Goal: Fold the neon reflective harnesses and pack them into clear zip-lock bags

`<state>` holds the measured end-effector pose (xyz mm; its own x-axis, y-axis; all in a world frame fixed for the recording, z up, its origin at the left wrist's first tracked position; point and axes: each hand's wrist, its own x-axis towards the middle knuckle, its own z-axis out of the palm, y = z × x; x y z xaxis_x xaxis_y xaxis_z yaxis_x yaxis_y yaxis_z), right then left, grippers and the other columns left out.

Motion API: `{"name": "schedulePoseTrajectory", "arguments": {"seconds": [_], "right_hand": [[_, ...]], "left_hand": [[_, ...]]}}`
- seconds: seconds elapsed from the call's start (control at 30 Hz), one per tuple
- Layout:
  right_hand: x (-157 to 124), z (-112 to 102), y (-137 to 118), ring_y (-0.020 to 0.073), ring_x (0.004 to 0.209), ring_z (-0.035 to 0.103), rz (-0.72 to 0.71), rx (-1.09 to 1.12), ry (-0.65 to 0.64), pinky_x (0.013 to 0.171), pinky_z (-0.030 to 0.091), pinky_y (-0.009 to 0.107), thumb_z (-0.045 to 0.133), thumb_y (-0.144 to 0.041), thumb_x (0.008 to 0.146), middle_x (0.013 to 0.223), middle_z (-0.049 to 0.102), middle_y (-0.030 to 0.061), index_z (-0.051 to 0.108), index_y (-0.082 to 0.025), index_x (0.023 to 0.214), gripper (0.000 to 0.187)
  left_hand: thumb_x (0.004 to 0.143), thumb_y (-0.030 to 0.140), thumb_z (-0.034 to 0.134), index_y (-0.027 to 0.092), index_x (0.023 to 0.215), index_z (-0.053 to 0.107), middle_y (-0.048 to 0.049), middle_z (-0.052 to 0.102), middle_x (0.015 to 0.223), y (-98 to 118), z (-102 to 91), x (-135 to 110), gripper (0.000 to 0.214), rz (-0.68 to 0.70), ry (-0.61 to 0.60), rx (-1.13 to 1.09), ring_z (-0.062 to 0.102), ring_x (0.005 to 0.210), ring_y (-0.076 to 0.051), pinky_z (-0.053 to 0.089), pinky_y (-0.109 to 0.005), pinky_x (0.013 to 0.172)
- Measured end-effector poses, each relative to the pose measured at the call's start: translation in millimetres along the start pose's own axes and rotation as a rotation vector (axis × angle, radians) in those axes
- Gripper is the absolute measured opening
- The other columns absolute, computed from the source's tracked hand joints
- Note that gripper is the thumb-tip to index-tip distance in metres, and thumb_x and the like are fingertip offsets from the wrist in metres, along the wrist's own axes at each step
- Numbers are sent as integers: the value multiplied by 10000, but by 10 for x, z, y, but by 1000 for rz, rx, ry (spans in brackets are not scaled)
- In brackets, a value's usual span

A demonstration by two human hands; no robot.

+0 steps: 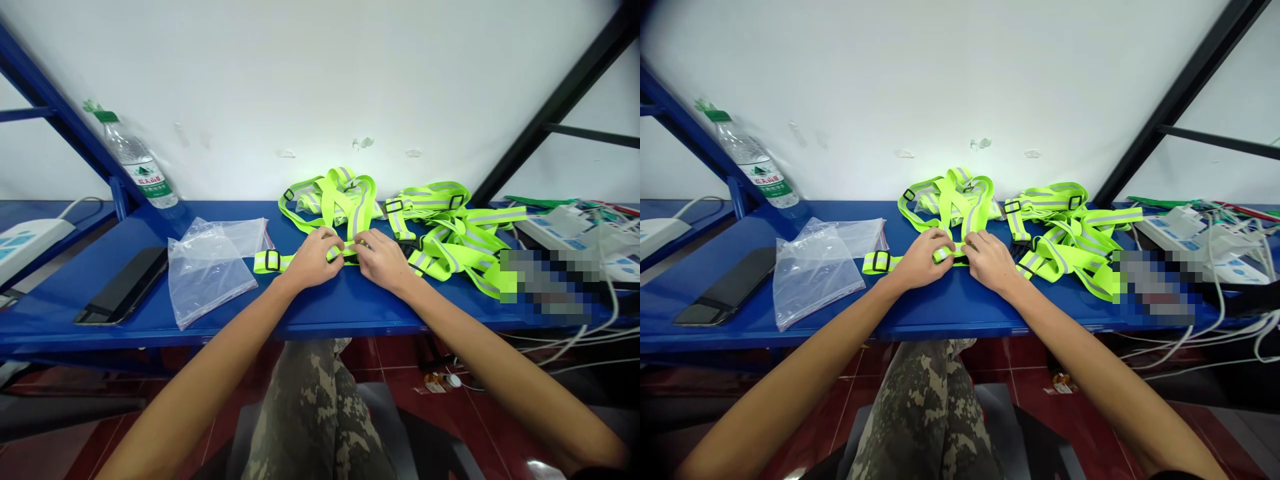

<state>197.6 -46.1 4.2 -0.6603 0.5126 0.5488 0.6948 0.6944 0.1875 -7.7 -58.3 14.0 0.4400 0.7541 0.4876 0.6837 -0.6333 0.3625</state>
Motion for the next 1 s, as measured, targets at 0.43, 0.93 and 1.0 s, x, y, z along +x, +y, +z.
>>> {"name": "schedulePoseTrajectory", "arguments": {"seconds": [0.43,0.93,1.0], "right_hand": [[23,-28,-105,276,976,549,-67,109,-119,897,450,417,475,-285,980,1023,669,142,661,-101,1252,377],[47,-50,-158,284,1006,523,-99,-4,-235,876,455,406,458,-237,987,1183,617,149,624,-193,1355,406],[45,-41,-158,290,1031,524,-106,7,-229,886,458,416,467,-222,979,1237,621,145,632,-184,1344,403]], "left_hand": [[854,234,569,160,927,662,-141,555,1205,-22,42,-67,139,-22,29,78,570,1184,-261,462,-399,1088],[783,266,632,170,1510,378,-198,539,1380,115,-457,-107,776,-172,-365,364,527,1258,-384,475,-492,1028],[719,231,654,146,1581,243,-226,556,1384,130,-620,-64,959,-276,-491,446,531,1257,-415,481,-497,1006]]}}
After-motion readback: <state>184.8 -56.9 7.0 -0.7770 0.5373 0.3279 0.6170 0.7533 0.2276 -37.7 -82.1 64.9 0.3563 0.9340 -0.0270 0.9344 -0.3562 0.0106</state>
